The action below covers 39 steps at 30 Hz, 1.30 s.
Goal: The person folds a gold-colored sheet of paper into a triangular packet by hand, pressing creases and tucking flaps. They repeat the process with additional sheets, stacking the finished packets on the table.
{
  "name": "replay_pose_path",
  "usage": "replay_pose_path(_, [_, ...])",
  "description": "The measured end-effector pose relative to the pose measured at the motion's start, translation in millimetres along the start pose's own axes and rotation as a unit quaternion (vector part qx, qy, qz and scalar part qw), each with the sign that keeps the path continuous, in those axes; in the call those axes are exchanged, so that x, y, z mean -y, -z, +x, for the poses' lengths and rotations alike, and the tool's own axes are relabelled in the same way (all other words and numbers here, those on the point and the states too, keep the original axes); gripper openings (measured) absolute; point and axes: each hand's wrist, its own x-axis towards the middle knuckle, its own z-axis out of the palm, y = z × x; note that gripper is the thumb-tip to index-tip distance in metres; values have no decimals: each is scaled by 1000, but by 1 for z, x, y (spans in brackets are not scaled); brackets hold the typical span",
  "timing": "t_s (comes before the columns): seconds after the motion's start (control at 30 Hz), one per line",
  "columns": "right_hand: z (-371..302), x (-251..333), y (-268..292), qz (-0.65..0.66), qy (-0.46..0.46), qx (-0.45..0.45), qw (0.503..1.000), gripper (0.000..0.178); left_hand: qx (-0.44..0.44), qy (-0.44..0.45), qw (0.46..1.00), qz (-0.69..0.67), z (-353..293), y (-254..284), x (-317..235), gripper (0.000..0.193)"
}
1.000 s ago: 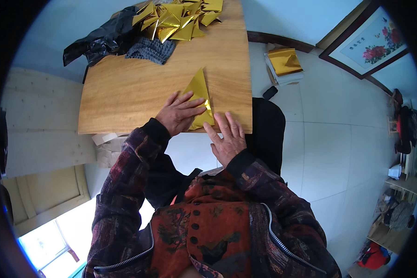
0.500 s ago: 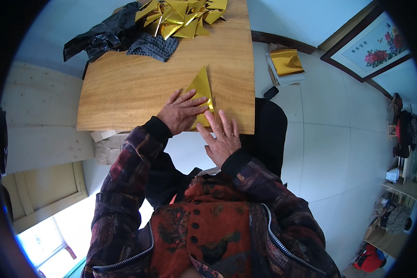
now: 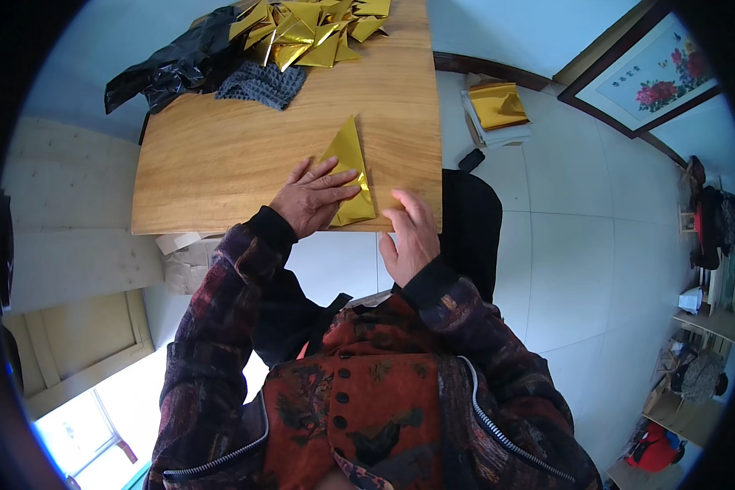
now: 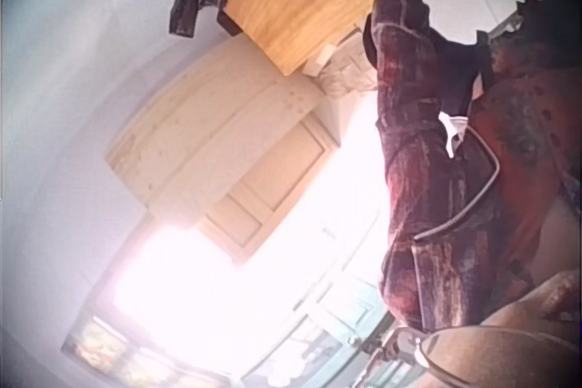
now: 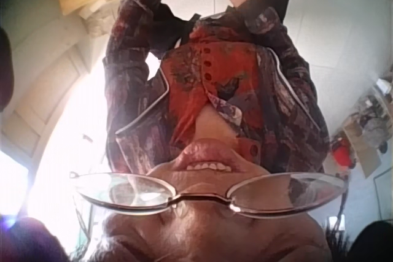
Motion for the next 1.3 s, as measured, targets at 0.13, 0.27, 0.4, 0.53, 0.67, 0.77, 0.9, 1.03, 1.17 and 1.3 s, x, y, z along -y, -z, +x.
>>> replay_pose_path(0.13, [15,0,-3,36,-94,73,992,17,8,7,1000,4,0,0,0,38])
replay_pose_path(0.27, [34,-7,-7,132,-212,169,953,15,4,1,1000,6,1,-1,1,38])
replay_pose_path(0.4, [38,-6,-5,296,-351,194,867,17,-4,-11,1000,15,-1,-2,1,38])
replay_pose_path(0.53, [46,0,2,311,-406,213,832,16,-3,-10,1000,14,-1,-2,1,37])
replay_pose_path(0.67, [46,9,1,247,-385,205,865,15,-5,-4,1000,10,-1,-3,1,37])
replay_pose_path(0.77, [45,9,-5,194,-363,194,890,15,-4,-4,1000,9,-2,-4,2,37])
replay_pose_path(0.9, [42,3,-12,86,-272,169,943,15,0,-8,999,35,-2,-6,4,41])
replay_pose_path(1.03, [37,4,-12,-67,-159,111,979,21,-8,-12,999,35,-2,-7,5,41])
replay_pose_path(1.17, [42,5,-2,-61,-213,163,961,26,3,-2,1000,26,-1,-5,3,39])
replay_pose_path(1.3, [46,8,3,-87,-194,170,962,27,10,1,1000,28,0,-3,2,39])
